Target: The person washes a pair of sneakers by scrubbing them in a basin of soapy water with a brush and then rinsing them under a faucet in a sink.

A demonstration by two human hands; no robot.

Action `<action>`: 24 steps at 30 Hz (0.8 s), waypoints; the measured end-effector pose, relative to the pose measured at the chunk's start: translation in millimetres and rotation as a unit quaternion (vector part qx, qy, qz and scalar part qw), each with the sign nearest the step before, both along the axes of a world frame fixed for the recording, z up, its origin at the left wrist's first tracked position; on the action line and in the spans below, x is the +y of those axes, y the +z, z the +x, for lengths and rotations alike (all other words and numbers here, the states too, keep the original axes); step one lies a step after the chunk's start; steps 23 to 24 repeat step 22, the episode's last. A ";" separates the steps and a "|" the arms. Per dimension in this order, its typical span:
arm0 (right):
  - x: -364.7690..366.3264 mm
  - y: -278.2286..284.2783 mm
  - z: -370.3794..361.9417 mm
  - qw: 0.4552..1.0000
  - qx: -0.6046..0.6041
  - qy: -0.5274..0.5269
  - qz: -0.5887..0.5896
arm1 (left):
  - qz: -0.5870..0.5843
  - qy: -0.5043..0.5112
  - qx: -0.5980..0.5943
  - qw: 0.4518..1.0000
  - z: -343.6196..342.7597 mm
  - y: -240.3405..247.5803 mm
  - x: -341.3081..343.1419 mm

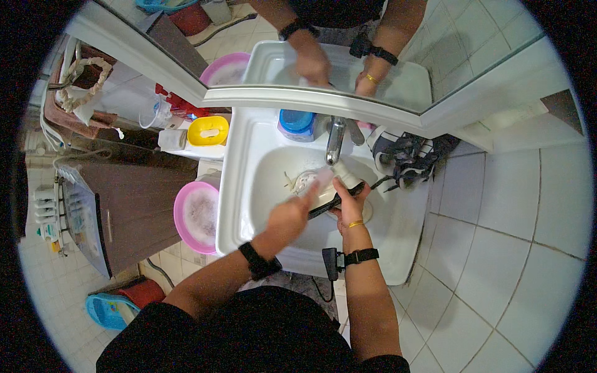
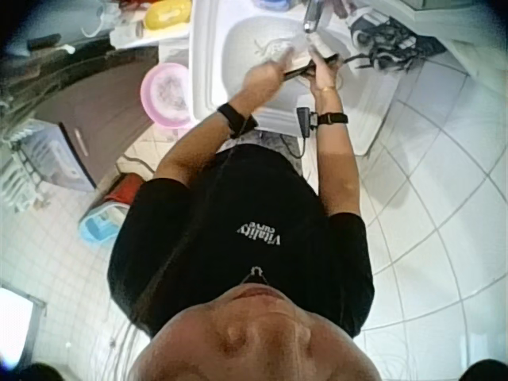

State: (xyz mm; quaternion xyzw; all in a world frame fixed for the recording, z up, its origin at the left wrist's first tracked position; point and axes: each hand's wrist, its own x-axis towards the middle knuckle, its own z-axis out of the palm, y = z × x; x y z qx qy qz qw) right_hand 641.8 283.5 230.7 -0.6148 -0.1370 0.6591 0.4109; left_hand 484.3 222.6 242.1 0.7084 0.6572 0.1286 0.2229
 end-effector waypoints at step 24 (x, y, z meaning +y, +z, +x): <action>5.2 -5.2 14.8 0.983 0.153 0.042 0.097 | -0.040 0.177 -0.141 0.973 -52.1 -33.1 52.1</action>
